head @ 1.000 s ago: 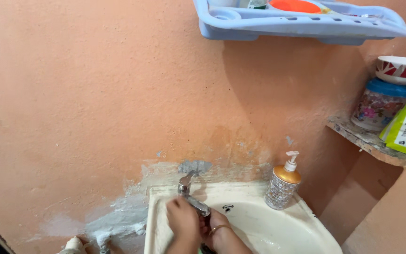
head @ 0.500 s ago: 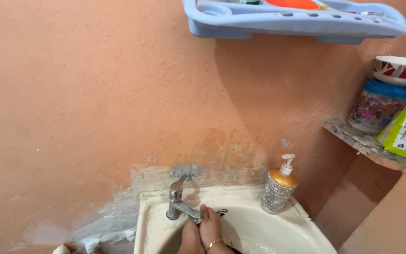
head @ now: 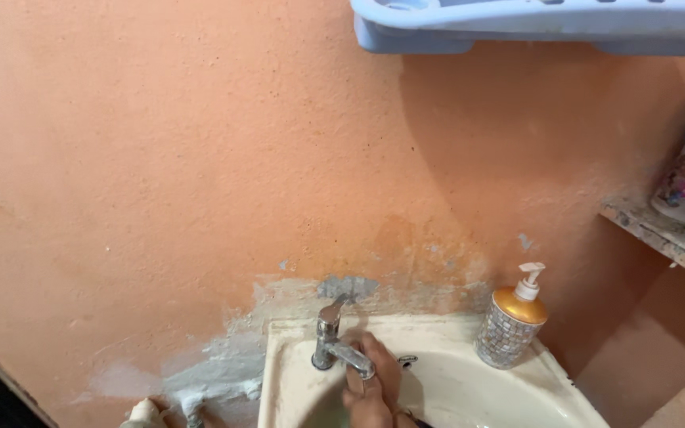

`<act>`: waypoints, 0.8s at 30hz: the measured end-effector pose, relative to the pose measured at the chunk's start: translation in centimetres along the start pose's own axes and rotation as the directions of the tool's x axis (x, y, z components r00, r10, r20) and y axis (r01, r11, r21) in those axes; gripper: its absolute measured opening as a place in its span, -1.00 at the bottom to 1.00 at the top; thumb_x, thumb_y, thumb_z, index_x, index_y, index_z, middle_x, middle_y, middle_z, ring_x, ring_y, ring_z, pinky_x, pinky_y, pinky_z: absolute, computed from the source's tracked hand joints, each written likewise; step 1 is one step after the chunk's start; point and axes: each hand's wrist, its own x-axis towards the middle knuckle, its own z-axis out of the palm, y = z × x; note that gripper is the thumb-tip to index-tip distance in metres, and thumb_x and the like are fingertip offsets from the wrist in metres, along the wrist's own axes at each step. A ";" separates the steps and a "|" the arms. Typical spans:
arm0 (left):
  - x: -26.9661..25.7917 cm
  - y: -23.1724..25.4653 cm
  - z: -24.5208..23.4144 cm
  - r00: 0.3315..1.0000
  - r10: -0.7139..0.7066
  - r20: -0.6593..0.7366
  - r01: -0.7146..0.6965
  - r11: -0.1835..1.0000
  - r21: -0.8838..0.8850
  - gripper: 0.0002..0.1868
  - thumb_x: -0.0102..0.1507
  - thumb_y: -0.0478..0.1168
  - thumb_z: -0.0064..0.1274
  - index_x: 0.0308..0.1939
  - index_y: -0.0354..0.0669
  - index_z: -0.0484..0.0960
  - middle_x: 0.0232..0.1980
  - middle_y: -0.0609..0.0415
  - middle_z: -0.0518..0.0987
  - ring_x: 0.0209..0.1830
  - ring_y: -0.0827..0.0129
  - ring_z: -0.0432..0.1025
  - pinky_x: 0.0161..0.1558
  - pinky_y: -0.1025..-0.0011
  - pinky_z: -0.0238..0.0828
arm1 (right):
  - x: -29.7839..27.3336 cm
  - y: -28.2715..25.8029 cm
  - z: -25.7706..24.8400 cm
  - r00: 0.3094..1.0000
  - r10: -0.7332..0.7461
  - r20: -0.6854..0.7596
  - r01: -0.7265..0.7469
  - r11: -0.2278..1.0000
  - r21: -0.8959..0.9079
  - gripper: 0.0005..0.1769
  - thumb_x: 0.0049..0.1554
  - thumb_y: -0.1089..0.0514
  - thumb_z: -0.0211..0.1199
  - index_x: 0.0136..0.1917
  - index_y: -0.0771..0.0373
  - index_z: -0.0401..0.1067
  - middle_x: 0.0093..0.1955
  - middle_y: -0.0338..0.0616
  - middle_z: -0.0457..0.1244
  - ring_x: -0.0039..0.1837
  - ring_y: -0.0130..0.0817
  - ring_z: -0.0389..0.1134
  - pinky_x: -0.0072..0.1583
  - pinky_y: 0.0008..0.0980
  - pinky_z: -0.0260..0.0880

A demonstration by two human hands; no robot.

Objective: The person cleans a bathroom sink and faucet using a black scrubbing brush and liquid soap, rinsing with water and wiping parts with their hands.

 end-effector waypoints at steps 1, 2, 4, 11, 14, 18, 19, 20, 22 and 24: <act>0.5 -0.2 0.2 1.000 0.019 -0.017 -0.019 1.000 0.021 -0.53 0.41 0.05 -0.29 -0.10 -0.26 0.60 -0.16 -0.08 0.62 -0.17 0.13 0.48 -0.09 0.21 0.42 | 0.5 1.0 0.3 0.999 0.037 0.015 -0.037 0.998 0.053 -0.59 0.25 -0.09 -0.08 -0.20 0.24 0.34 -0.30 0.06 0.31 -0.19 0.01 0.33 -0.12 -0.07 0.34; 0.6 -0.5 0.1 0.999 0.034 -0.038 -0.033 0.999 0.038 -0.53 0.41 0.04 -0.30 -0.12 -0.27 0.60 -0.18 -0.08 0.62 -0.18 0.14 0.48 -0.10 0.22 0.42 | 0.5 2.4 0.6 0.996 0.082 0.036 -0.086 0.991 0.104 -0.58 0.25 -0.08 -0.09 -0.22 0.26 0.34 -0.31 0.06 0.30 -0.21 -0.01 0.33 -0.12 -0.09 0.34; 0.8 -1.0 0.0 0.994 0.075 -0.083 -0.068 0.995 0.075 -0.52 0.42 0.02 -0.33 -0.17 -0.28 0.60 -0.21 -0.07 0.62 -0.21 0.15 0.48 -0.13 0.22 0.42 | 2.1 5.1 0.6 0.941 0.270 0.204 -0.329 0.876 0.354 -0.55 0.25 -0.05 -0.11 -0.26 0.31 0.35 -0.33 0.06 0.28 -0.23 -0.05 0.31 -0.13 -0.13 0.34; 3.2 -3.1 -1.4 0.977 0.151 -0.148 -0.123 0.975 0.187 -0.45 0.45 -0.04 -0.42 -0.31 -0.32 0.61 -0.34 -0.07 0.60 -0.32 0.17 0.46 -0.20 0.25 0.40 | 1.6 4.2 -1.0 0.451 0.306 0.838 -0.856 -0.117 0.503 -0.57 0.19 0.07 -0.16 -0.34 0.35 0.33 -0.38 0.04 0.24 -0.26 -0.10 0.28 -0.10 -0.21 0.38; 5.0 -2.7 -2.3 0.967 0.247 -0.055 -0.197 0.872 0.449 -0.44 0.44 -0.05 -0.39 -0.35 -0.38 0.60 -0.41 -0.10 0.59 -0.38 0.12 0.43 -0.25 0.20 0.37 | 3.1 4.1 -3.2 0.584 0.443 0.681 -0.720 -0.105 0.686 -0.72 0.16 0.13 0.02 -0.33 0.24 0.39 -0.41 -0.13 0.26 -0.36 -0.37 0.15 -0.31 -0.39 0.00; 6.5 -3.0 -3.3 0.956 0.287 0.057 -0.248 0.692 0.678 -0.65 0.26 -0.19 -0.08 -0.34 -0.42 0.71 -0.36 -0.08 0.67 -0.31 0.20 0.51 -0.18 0.23 0.43 | 4.4 -1.8 -5.6 0.684 0.458 0.568 -0.592 -0.108 0.799 -0.73 0.24 0.16 0.03 -0.14 0.40 0.44 -0.24 -0.07 0.32 -0.14 -0.19 0.33 0.01 -0.27 0.38; 6.6 -3.0 -3.6 0.957 0.286 0.056 -0.247 0.693 0.677 -0.65 0.26 -0.19 -0.08 -0.34 -0.42 0.71 -0.36 -0.08 0.67 -0.31 0.20 0.51 -0.18 0.23 0.43 | 3.7 -3.6 -5.8 0.682 0.418 0.600 -0.636 -0.066 0.769 -0.73 0.24 0.17 0.03 -0.13 0.40 0.45 -0.23 -0.05 0.33 -0.14 -0.19 0.33 0.01 -0.26 0.39; 6.7 -2.6 -3.9 0.958 0.267 0.103 -0.270 0.725 0.634 -0.74 0.24 -0.23 -0.09 -0.32 -0.30 0.70 -0.32 -0.01 0.66 -0.29 0.24 0.49 -0.17 0.24 0.42 | 3.0 -5.1 -6.0 0.688 0.356 0.632 -0.680 0.012 0.733 -0.73 0.23 0.18 0.02 -0.12 0.41 0.46 -0.23 -0.04 0.34 -0.14 -0.18 0.34 0.00 -0.26 0.40; 6.2 -2.1 -3.9 0.957 0.250 0.149 -0.289 0.755 0.589 -0.79 0.22 -0.28 -0.10 -0.29 -0.18 0.68 -0.27 0.06 0.66 -0.28 0.29 0.47 -0.16 0.26 0.41 | 1.1 -5.5 -7.5 0.718 0.220 0.660 -0.696 0.240 0.677 -0.73 0.22 0.21 0.01 -0.10 0.42 0.48 -0.21 -0.01 0.35 -0.14 -0.17 0.35 0.00 -0.24 0.41; 5.6 -2.1 -3.2 0.999 0.007 -0.031 0.000 0.981 0.195 -0.73 0.33 -0.27 -0.21 -0.28 -0.27 0.61 -0.28 -0.07 0.55 -0.37 0.22 0.37 -0.33 0.24 0.30 | -0.3 -4.9 -10.2 0.745 0.056 0.665 -0.594 0.511 0.622 -0.72 0.21 0.23 0.00 -0.08 0.43 0.50 -0.19 0.03 0.36 -0.14 -0.16 0.36 0.00 -0.23 0.43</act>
